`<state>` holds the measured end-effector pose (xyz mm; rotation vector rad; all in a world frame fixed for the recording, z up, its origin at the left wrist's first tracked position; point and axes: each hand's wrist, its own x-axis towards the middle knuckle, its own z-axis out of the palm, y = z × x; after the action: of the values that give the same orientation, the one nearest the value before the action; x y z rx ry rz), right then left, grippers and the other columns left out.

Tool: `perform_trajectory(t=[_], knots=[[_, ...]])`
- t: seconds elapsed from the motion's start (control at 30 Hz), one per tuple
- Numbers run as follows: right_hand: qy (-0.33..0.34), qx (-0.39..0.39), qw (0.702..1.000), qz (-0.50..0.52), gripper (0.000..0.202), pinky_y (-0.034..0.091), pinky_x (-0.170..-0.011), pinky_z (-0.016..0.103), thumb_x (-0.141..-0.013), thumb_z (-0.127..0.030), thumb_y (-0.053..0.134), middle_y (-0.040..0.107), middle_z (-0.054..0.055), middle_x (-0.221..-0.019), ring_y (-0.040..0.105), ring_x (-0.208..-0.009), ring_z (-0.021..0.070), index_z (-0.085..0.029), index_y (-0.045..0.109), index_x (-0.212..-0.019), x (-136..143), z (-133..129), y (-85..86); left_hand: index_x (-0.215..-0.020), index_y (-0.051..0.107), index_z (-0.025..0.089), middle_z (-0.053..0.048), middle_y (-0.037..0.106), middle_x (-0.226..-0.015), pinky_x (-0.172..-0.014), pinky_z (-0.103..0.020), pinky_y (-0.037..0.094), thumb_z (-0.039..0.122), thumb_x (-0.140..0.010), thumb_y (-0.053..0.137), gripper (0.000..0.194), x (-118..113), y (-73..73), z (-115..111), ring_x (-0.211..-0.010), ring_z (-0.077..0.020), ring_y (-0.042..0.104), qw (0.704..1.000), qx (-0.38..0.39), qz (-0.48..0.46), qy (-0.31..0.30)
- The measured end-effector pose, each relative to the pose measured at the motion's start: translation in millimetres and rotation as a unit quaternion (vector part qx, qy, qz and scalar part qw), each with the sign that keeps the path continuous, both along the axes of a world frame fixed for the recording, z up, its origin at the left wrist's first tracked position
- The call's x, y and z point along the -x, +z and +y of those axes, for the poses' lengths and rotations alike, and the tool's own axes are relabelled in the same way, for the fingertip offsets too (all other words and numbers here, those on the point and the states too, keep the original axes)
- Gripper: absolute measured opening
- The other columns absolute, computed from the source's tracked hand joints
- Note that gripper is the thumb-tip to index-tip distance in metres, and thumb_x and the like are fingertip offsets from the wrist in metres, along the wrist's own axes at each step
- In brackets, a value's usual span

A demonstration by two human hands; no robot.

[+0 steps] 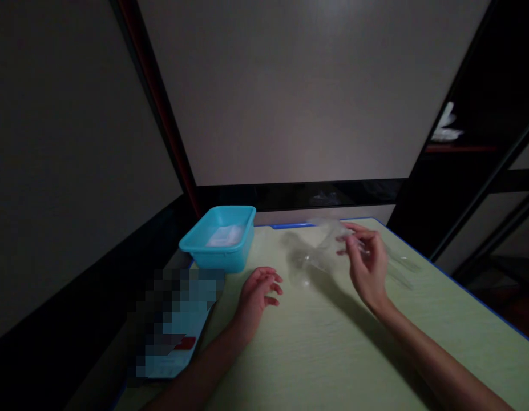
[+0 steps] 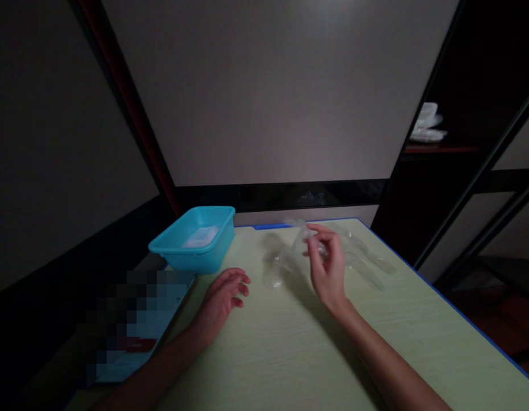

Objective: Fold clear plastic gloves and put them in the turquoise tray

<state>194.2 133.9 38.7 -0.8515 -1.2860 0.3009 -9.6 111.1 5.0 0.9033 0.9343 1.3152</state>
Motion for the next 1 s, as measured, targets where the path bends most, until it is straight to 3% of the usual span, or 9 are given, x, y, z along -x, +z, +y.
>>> perform_trajectory(t=[0.03,0.13,0.2,0.27,0.53,0.63,0.77,0.87,1.0], knots=[[0.003,-0.059,0.986,-0.157,0.002,0.049,-0.061,0.025,-0.083,-0.02,0.048,0.056,0.007,-0.109,0.058,-0.084,0.0143,-0.019,0.05,-0.084,4,-7,-0.4,-0.08,0.053,0.015,-0.003,0.063,-0.073,-0.044,-0.021,0.042,0.027,-0.062,0.062,0.023,-1,0.5,0,-0.059,-0.015,0.059,1.0,0.01,-0.011,-0.017],[0.04,-0.155,0.844,-0.513,0.012,0.048,-0.063,0.026,-0.087,-0.015,0.041,0.056,0.01,-0.114,0.058,-0.082,0.015,-0.017,0.052,-0.089,18,-23,-7.0,-0.084,0.053,0.016,-0.005,0.065,-0.073,-0.061,-0.028,0.047,0.031,-0.07,0.056,0.021,-5,1.2,3,-0.07,-0.0189,0.063,0.996,0.045,-0.061,-0.044],[0.057,-0.15,0.772,-0.614,0.017,0.049,-0.064,0.027,-0.089,-0.015,0.036,0.055,0.011,-0.116,0.058,-0.085,0.0162,-0.016,0.053,-0.092,26,-27,-12.3,-0.087,0.051,0.018,-0.004,0.065,-0.072,-0.066,-0.031,0.047,0.034,-0.075,0.05,0.02,-5,1.1,6,-0.069,-0.0184,0.063,0.994,0.061,-0.079,-0.041],[0.076,-0.121,0.744,-0.653,0.019,0.049,-0.067,0.028,-0.09,-0.014,0.034,0.055,0.011,-0.116,0.057,-0.09,0.0172,-0.015,0.052,-0.094,31,-27,-15.5,-0.093,0.047,0.019,-0.004,0.065,-0.073,-0.065,-0.032,0.047,0.036,-0.077,0.047,0.024,-4,0.7,7,-0.067,-0.0185,0.063,0.993,0.072,-0.089,-0.042],[0.183,-0.001,0.714,-0.676,0.028,0.046,-0.07,0.03,-0.08,-0.008,0.042,0.054,0.012,-0.113,0.055,-0.092,0.0194,-0.015,0.049,-0.106,36,-35,-7.1,-0.106,0.037,0.02,-0.002,0.066,-0.077,-0.065,-0.028,0.047,0.022,-0.061,0.067,0.054,-4,-5.7,2,-0.065,-0.0161,0.063,0.997,0.012,-0.07,0.031],[0.263,0.025,0.735,-0.625,0.03,0.045,-0.071,0.029,-0.076,-0.015,0.05,0.054,0.009,-0.112,0.055,-0.092,0.0192,-0.016,0.05,-0.106,37,-42,-3.6,-0.111,0.037,0.018,-0.002,0.065,-0.079,-0.061,-0.024,0.046,0.018,-0.056,0.07,0.065,-2,-7.0,2,-0.062,-0.0132,0.062,0.998,-0.011,0.022,0.064],[0.374,0.071,0.775,-0.505,0.028,0.044,-0.06,0.023,-0.079,-0.032,0.052,0.06,0.003,-0.084,0.055,-0.066,0.0127,-0.015,0.052,-0.101,35,-36,-5.2,-0.121,0.031,0.014,-0.002,0.065,-0.074,-0.05,-0.02,0.044,0.013,-0.051,0.069,0.079,3,-6.9,4,-0.055,-0.0122,0.06,0.991,-0.027,0.127,0.035],[0.322,0.079,0.807,-0.489,0.023,0.042,-0.066,0.025,-0.086,-0.029,0.043,0.06,0.006,-0.083,0.055,-0.074,0.014,-0.013,0.054,-0.099,26,-21,-8.4,-0.126,0.024,0.016,0.0,0.064,-0.072,-0.043,-0.018,0.04,0.012,-0.05,0.067,0.087,4,-8.2,4,-0.052,-0.0121,0.059,0.989,-0.007,0.149,0.006],[0.18,0.068,0.745,-0.638,0.02,0.036,-0.077,0.033,-0.083,-0.03,0.046,0.059,0.009,-0.087,0.052,-0.085,0.0203,-0.015,0.058,-0.086,4,-2,-8.5,-0.128,0.022,0.02,0.003,0.063,-0.072,-0.045,-0.018,0.043,0.008,-0.05,0.065,0.089,2,-11.7,3,-0.051,-0.0108,0.059,0.987,-0.012,0.158,0.006]])
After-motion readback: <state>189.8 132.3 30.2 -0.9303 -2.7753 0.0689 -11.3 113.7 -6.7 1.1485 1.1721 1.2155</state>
